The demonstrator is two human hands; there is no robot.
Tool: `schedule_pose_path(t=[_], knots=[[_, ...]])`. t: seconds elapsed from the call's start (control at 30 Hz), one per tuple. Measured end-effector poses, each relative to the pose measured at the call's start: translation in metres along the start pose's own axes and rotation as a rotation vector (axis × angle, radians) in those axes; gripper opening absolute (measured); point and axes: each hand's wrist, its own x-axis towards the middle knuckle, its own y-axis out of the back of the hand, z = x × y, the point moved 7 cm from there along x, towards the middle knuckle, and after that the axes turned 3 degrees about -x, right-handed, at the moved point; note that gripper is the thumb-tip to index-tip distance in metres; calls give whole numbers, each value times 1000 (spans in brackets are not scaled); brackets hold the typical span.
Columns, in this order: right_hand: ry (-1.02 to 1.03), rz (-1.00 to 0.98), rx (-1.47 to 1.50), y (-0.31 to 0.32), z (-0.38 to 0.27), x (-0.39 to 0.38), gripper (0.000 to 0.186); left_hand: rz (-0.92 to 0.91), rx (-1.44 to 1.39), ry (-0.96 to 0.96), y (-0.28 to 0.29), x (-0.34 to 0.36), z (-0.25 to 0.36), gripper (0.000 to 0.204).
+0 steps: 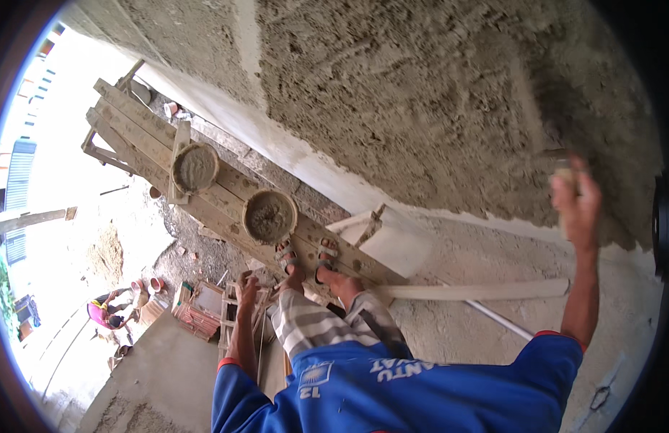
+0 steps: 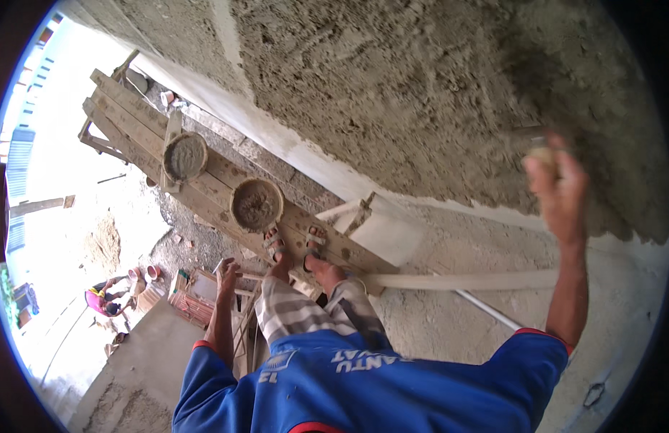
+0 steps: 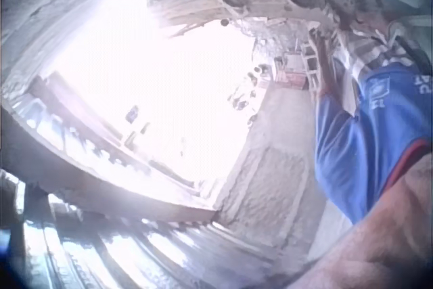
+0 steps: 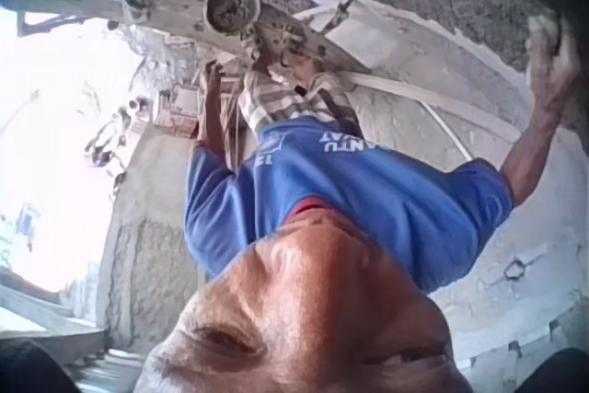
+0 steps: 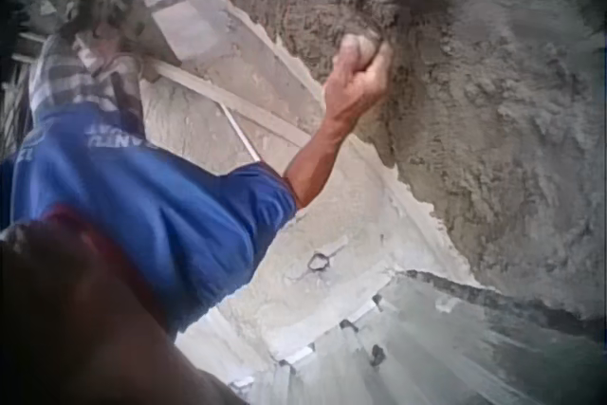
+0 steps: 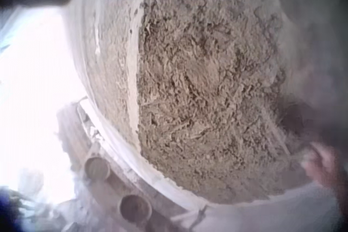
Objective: The person applies wet mortar to a wall using a trowel, repeatedly taking mortar from a bucket held in their other hand.
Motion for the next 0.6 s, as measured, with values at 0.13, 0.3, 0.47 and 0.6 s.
schedule_pose_path(t=[0.13, 0.3, 0.47, 0.6], knots=[[101, -56, 95, 4, -15, -31, 34, 42, -15, 56, 27, -13, -18, 40], [-18, -414, 192, -170, 64, -54, 29, 33, -156, 89, 22, -27, -19, 39], [36, -379, 2, -309, 121, -30, 39, 8, -54, 216, 21, -68, -33, 38], [-7, -340, 22, -353, 132, 14, 44, 87, -71, 214, 55, -89, -38, 38]])
